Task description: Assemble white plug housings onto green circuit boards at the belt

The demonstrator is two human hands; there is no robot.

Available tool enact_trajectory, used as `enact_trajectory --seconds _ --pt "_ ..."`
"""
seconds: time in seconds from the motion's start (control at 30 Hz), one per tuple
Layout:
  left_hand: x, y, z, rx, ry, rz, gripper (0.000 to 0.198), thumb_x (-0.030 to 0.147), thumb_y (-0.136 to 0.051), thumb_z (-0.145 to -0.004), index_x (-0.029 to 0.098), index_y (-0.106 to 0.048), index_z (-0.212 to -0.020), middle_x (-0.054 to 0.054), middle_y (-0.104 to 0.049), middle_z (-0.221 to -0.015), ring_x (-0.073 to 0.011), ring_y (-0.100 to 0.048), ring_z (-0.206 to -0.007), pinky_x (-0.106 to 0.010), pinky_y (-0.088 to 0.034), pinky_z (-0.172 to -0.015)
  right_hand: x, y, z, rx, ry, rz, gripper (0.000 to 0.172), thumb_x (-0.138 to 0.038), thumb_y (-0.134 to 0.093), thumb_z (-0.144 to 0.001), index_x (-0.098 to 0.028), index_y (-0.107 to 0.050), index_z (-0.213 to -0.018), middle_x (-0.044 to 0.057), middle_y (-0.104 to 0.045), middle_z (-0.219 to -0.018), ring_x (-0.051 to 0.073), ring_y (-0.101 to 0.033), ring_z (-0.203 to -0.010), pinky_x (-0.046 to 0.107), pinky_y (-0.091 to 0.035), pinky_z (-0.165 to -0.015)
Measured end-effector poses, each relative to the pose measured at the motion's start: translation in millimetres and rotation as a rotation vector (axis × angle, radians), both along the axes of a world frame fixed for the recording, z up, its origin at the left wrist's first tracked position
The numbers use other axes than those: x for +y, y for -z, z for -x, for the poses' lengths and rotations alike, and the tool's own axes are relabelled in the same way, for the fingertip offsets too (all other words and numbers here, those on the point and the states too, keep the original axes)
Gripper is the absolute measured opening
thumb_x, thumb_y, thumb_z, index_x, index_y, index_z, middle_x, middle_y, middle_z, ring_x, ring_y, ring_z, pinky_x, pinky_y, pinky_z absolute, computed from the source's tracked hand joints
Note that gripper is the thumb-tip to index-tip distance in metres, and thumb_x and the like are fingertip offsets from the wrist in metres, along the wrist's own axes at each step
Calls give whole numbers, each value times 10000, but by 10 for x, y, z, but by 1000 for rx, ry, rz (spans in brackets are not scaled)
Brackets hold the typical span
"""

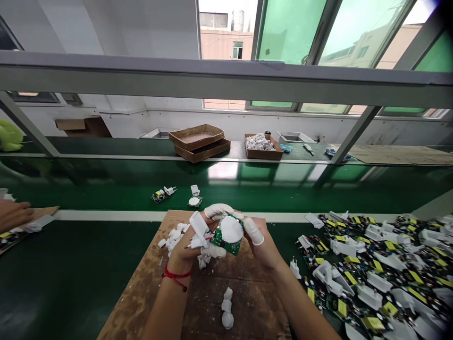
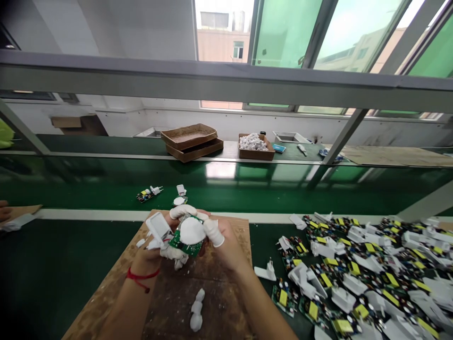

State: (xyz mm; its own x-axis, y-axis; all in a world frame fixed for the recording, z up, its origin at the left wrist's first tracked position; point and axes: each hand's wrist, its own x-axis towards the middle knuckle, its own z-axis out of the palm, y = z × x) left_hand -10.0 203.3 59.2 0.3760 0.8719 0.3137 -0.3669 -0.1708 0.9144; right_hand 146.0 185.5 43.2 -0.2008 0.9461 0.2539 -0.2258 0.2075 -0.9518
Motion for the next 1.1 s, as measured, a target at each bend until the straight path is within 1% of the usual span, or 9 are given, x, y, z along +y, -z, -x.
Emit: enact_trajectory --seconds 0.1,0.23,0.33,0.43,0.57,0.67,0.73,0.93,1.1 --pt "1 -41 -40 4 107 -84 762 388 -881 -419 184 -639 -1111 -140 -652 -1119 -383 -560 -1100 -474 -476 -937 6 -61 3 -66 -45 -44 576 -671 -565 -732 -149 -637 -499 35 -533 -519 155 -470 -553 261 -378 -501" --pt "10 11 -10 1 156 -77 814 341 -858 -493 186 -558 -1234 -147 -638 -1152 -371 -573 -1102 -464 -484 -925 -8 -83 -2 -104 -155 0 605 -651 -527 -774 -150 -596 -442 24 -496 -470 132 -421 -507 246 -349 -481" --pt "20 105 27 -8 160 -43 864 304 -861 -489 194 -519 -1275 -145 -641 -1150 -361 -591 -1075 -454 -497 -906 -16 -78 -22 -103 -196 60 607 -647 -530 -774 -153 -558 -423 16 -477 -459 126 -411 -498 246 -355 -489" --pt "20 171 -3 -16 159 -18 849 322 -840 -533 191 -494 -1297 -146 -646 -1138 -350 -606 -1050 -453 -504 -893 -9 -85 -24 -114 -108 35 601 -635 -518 -792 -154 -535 -431 5 -472 -464 116 -396 -489 242 -360 -502" --pt "-16 158 -139 -82 99 55 781 374 -797 -606 201 -485 -1301 -136 -659 -1108 -329 -623 -1018 -444 -515 -875 6 -99 8 -111 26 -6 629 -666 -478 -795 -161 -568 -432 18 -488 -441 146 -459 -514 246 -363 -496" --pt "-51 119 -232 -119 4 90 789 423 -800 -598 196 -491 -1287 -141 -661 -1100 -332 -628 -1000 -444 -525 -851 19 -91 0 -101 5 5 622 -667 -478 -797 -160 -614 -462 26 -526 -454 165 -505 -536 259 -367 -523" --pt "-64 106 -264 -131 -19 93 785 437 -802 -592 194 -499 -1274 -143 -663 -1092 -333 -633 -987 -439 -531 -833 32 -77 -29 -97 -34 13 610 -655 -485 -802 -160 -635 -479 23 -538 -453 168 -518 -532 264 -369 -535" --pt "-69 83 -280 -115 20 94 740 439 -796 -608 189 -513 -1245 -147 -669 -1078 -328 -636 -983 -431 -527 -833 72 -43 -125 -124 -115 -10 545 -599 -524 -813 -159 -676 -530 15 -535 -421 168 -536 -493 267 -388 -524" --pt "-57 60 -271 -95 20 59 714 431 -792 -616 190 -519 -1230 -145 -670 -1079 -323 -628 -1003 -434 -521 -849 87 -53 -148 -140 -138 -59 484 -555 -550 -818 -157 -699 -586 22 -569 -464 190 -573 -569 289 -435 -587"
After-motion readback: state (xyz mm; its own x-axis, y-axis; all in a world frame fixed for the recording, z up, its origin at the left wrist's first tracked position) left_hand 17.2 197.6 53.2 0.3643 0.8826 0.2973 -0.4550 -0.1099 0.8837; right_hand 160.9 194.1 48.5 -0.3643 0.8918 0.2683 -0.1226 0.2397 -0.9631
